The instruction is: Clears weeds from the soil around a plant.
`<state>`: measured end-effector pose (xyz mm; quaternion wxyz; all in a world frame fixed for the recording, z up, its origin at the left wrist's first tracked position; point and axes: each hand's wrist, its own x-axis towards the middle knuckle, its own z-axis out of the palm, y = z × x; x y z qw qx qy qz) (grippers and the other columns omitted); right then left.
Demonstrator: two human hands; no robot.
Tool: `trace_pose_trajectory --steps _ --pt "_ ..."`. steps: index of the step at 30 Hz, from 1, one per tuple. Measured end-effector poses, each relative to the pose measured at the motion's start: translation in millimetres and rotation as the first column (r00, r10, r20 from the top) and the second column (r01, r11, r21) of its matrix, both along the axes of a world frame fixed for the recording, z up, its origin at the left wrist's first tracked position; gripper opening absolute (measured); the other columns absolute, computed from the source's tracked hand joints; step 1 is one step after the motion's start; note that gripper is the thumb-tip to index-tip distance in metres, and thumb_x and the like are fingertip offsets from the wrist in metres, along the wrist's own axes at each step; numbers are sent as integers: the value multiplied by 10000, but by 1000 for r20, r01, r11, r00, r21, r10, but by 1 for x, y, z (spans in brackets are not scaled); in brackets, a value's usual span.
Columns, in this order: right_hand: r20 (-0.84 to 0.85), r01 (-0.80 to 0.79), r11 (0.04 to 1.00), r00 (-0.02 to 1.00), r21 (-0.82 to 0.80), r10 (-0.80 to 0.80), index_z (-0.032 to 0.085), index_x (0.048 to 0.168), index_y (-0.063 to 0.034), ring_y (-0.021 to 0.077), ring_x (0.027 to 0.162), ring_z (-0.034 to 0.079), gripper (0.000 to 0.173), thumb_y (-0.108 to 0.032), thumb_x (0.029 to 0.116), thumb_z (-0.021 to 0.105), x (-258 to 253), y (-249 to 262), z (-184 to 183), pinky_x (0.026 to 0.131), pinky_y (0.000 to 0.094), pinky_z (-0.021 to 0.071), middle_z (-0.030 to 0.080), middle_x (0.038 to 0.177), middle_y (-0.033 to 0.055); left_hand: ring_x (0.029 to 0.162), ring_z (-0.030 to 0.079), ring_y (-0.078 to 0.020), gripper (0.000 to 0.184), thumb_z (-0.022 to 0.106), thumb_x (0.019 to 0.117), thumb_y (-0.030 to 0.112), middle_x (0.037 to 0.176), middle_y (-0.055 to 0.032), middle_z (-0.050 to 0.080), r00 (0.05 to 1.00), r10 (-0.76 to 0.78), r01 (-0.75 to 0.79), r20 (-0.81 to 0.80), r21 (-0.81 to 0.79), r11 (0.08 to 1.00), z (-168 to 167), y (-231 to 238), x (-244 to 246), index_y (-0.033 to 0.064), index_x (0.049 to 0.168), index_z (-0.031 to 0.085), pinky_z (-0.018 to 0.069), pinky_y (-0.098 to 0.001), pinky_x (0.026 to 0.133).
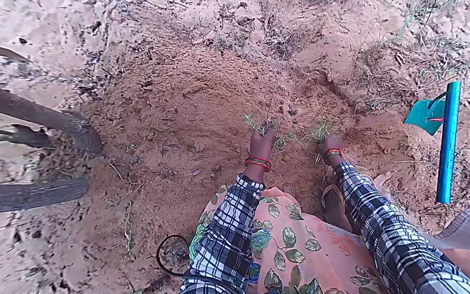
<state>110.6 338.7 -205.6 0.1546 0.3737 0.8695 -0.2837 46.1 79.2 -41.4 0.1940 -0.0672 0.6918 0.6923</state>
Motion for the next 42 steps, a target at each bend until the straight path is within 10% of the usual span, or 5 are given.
trace_pose_trajectory --steps 7,17,26,34,42 --pt "-131 140 989 981 -46 -145 610 1323 76 506 1260 589 447 -142 946 711 -25 -2 -2 1066 663 449 616 1308 350 1087 638 -156 470 614 1019 160 1288 -129 635 1000 10 -10 18 -45 999 -2 -7 0 44 1458 494 533 -366 953" --pt "197 -152 988 969 15 146 663 1268 44 552 1245 570 452 -300 977 689 -69 -41 -21 954 727 483 583 1348 358 1018 646 -119 398 619 1003 112 1192 -93 657 1000 4 -4 8 28 1000 1 -3 -1 32 1386 542 544 -316 906" --pt "-7 -188 972 982 -138 189 624 1262 111 519 1209 611 468 -310 1061 584 -28 -20 -20 1025 694 455 635 1254 360 1101 624 -127 426 610 1013 117 1273 -111 635 1000 16 -16 9 67 998 10 -8 -1 22 1417 516 517 -322 967" --pt "-355 474 849 772 -233 -528 612 1263 97 440 1099 641 571 -431 1076 498 20 19 25 973 628 464 656 1162 323 1152 622 -135 448 608 1014 83 1334 -126 620 1000 12 -13 16 65 998 1 -3 0 2 1439 487 515 -319 995" --pt "115 -1 980 993 198 -23 635 1389 -34 675 1339 386 633 -288 846 838 34 43 2 1009 827 370 413 1497 417 1189 614 -146 417 607 1024 128 1346 -128 625 1000 -14 14 10 -13 1000 -5 -1 -4 27 1420 528 499 -347 1030"
